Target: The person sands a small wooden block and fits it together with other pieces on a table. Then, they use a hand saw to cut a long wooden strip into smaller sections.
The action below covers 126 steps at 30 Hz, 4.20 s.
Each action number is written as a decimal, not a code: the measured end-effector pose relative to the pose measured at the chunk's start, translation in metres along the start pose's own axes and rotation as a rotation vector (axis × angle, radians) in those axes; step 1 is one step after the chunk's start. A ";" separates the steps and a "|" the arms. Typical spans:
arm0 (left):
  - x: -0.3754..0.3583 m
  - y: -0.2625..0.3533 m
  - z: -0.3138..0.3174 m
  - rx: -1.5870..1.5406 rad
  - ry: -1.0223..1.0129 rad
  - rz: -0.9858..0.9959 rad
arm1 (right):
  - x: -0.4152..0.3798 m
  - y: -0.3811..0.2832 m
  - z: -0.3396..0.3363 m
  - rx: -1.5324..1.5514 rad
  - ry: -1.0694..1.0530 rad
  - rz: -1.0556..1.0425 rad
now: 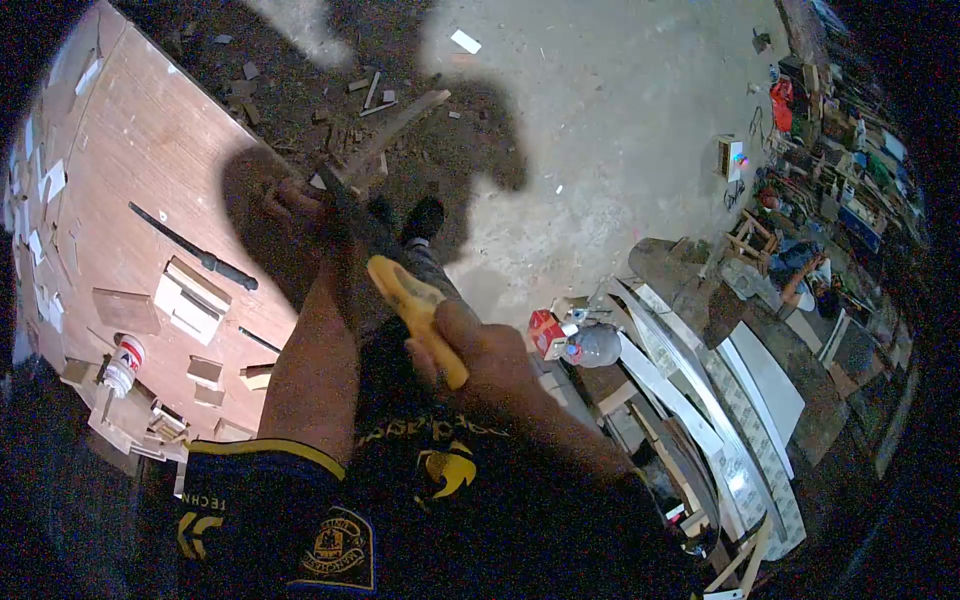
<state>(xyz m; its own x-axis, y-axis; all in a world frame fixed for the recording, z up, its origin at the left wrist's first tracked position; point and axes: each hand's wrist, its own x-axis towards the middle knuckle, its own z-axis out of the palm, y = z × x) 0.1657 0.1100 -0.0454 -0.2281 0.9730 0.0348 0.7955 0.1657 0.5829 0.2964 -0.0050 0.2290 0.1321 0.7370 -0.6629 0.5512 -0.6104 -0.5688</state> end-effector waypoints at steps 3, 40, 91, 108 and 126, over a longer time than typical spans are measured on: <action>0.005 0.014 -0.015 0.218 0.048 0.205 | -0.016 -0.001 -0.012 0.130 0.073 -0.023; 0.005 0.002 0.005 0.139 0.173 0.134 | -0.023 -0.005 -0.036 0.087 0.128 -0.110; 0.002 -0.033 -0.013 -0.192 -0.013 0.222 | -0.059 0.042 0.012 0.320 0.130 -0.059; 0.010 -0.058 -0.002 0.115 0.041 0.534 | -0.069 0.046 0.017 0.281 0.103 -0.076; 0.013 -0.040 0.016 0.099 0.310 0.428 | -0.061 0.016 0.000 0.222 0.096 0.014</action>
<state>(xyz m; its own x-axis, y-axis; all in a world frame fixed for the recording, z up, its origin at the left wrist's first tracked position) 0.1398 0.1184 -0.0808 -0.0151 0.8665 0.4990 0.8993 -0.2063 0.3856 0.2968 -0.0599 0.2604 0.2218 0.7454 -0.6287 0.3553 -0.6622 -0.6597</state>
